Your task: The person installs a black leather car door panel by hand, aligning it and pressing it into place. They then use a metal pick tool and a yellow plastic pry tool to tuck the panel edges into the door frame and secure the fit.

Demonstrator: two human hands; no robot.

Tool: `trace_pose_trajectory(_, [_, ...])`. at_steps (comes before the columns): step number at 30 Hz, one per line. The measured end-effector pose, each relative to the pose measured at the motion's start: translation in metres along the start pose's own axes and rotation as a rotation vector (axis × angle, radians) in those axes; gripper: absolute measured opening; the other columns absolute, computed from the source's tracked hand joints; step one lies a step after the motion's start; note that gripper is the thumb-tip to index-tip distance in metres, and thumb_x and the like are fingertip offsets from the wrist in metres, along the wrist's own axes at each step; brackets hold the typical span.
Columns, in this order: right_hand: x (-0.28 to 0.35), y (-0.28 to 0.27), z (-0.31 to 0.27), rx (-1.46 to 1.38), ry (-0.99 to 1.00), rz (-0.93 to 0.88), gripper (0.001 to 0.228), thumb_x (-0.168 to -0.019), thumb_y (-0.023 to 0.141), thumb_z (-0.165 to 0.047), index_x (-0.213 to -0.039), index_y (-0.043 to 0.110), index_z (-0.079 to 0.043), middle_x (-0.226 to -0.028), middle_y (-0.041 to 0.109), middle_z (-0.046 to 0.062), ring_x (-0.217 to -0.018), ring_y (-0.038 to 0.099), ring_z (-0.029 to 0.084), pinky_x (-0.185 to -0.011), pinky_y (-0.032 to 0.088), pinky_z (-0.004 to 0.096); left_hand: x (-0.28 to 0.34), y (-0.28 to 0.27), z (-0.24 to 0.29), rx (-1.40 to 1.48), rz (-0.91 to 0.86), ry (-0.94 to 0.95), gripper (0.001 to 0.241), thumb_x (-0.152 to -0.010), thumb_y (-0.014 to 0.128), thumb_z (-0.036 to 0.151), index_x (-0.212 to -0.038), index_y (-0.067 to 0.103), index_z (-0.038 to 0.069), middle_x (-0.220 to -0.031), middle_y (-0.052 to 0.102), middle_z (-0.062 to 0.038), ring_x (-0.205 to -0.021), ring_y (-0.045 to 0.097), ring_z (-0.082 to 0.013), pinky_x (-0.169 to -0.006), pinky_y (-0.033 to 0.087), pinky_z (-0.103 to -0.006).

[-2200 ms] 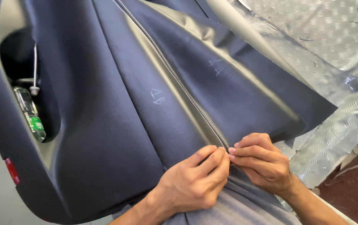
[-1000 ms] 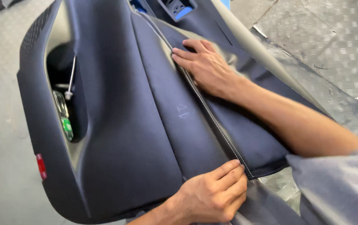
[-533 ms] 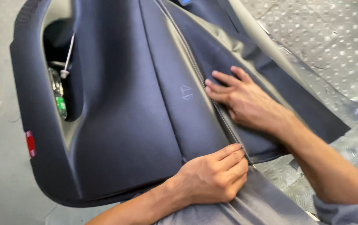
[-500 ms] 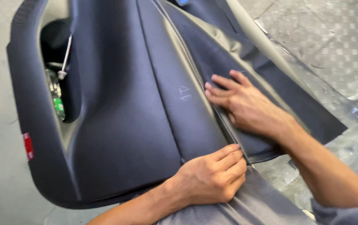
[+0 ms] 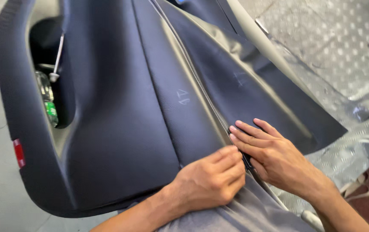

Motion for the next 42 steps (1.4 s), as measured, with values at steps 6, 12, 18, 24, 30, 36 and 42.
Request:
trace_pose_trajectory(6, [0.015, -0.005, 0.003, -0.126, -0.002, -0.008, 0.055, -0.078, 0.067, -0.007, -0.132, 0.061, 0.002, -0.143, 0.058, 0.017, -0.14, 0.046, 0.03, -0.117, 0.029, 0.052, -0.005, -0.003, -0.005, 0.059, -0.026, -0.043, 0.015, -0.082, 0.067, 0.01, -0.092, 0.071, -0.001, -0.105, 0.065, -0.01, -0.114, 0.064, -0.0273, -0.115, 0.051, -0.0411])
trace_pose_trajectory(12, [0.018, 0.0, 0.012, -0.16, -0.05, -0.061, 0.06, -0.08, 0.075, -0.026, -0.132, 0.063, 0.001, -0.142, 0.06, 0.014, -0.14, 0.047, 0.03, -0.116, 0.029, 0.052, -0.004, 0.001, -0.005, 0.043, -0.059, -0.04, 0.015, -0.082, 0.068, 0.012, -0.09, 0.072, 0.0, -0.103, 0.064, -0.01, -0.113, 0.064, -0.027, -0.115, 0.05, -0.0402])
trace_pose_trajectory(18, [0.021, 0.005, 0.01, -0.101, -0.043, 0.14, 0.046, -0.082, 0.073, -0.019, -0.125, 0.068, -0.002, -0.135, 0.067, 0.01, -0.135, 0.056, 0.026, -0.117, 0.037, 0.05, -0.003, 0.008, -0.003, -0.023, -0.087, -0.045, 0.011, -0.083, 0.068, 0.011, -0.086, 0.072, 0.001, -0.102, 0.064, -0.01, -0.113, 0.064, -0.028, -0.114, 0.05, -0.0393])
trace_pose_trajectory(24, [0.027, 0.013, 0.007, -0.04, -0.019, 0.181, 0.045, -0.081, 0.073, -0.013, -0.123, 0.069, 0.0, -0.133, 0.067, 0.012, -0.133, 0.057, 0.027, -0.116, 0.038, 0.051, -0.003, 0.008, -0.004, -0.047, -0.071, -0.059, 0.023, -0.083, 0.067, 0.012, -0.1, 0.071, -0.003, -0.106, 0.065, -0.013, -0.115, 0.064, -0.0294, -0.113, 0.049, -0.0402])
trace_pose_trajectory(30, [0.029, 0.016, 0.005, -0.03, -0.024, 0.244, 0.039, -0.082, 0.072, -0.01, -0.12, 0.07, -0.001, -0.131, 0.069, 0.012, -0.131, 0.061, 0.026, -0.116, 0.041, 0.052, -0.004, 0.01, -0.005, -0.138, -0.078, -0.091, 0.024, -0.085, 0.067, 0.013, -0.102, 0.071, -0.004, -0.108, 0.068, -0.015, -0.115, 0.065, -0.03, -0.114, 0.049, -0.0421])
trace_pose_trajectory(36, [0.033, 0.018, 0.005, -0.03, -0.016, 0.276, 0.038, -0.082, 0.074, -0.011, -0.118, 0.071, -0.002, -0.13, 0.07, 0.011, -0.13, 0.062, 0.026, -0.116, 0.042, 0.051, -0.003, 0.014, -0.008, -0.063, -0.098, -0.159, 0.022, -0.09, 0.068, 0.016, -0.102, 0.071, -0.002, -0.109, 0.068, -0.014, -0.119, 0.062, -0.0302, -0.116, 0.043, -0.0467])
trace_pose_trajectory(42, [0.034, 0.02, 0.005, -0.022, -0.008, 0.279, 0.038, -0.082, 0.076, -0.013, -0.117, 0.072, -0.001, -0.13, 0.07, 0.011, -0.128, 0.062, 0.025, -0.114, 0.043, 0.051, -0.004, 0.013, -0.012, -0.043, -0.097, -0.298, 0.022, -0.092, 0.068, 0.021, -0.103, 0.072, 0.002, -0.111, 0.067, -0.01, -0.124, 0.059, -0.0282, -0.118, 0.034, -0.055])
Point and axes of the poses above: each hand's wrist, its own x-axis away from the middle knuckle, its own y-axis out of the palm, z = x × y, the point moved 6 cm from there along -x, towards the middle knuckle
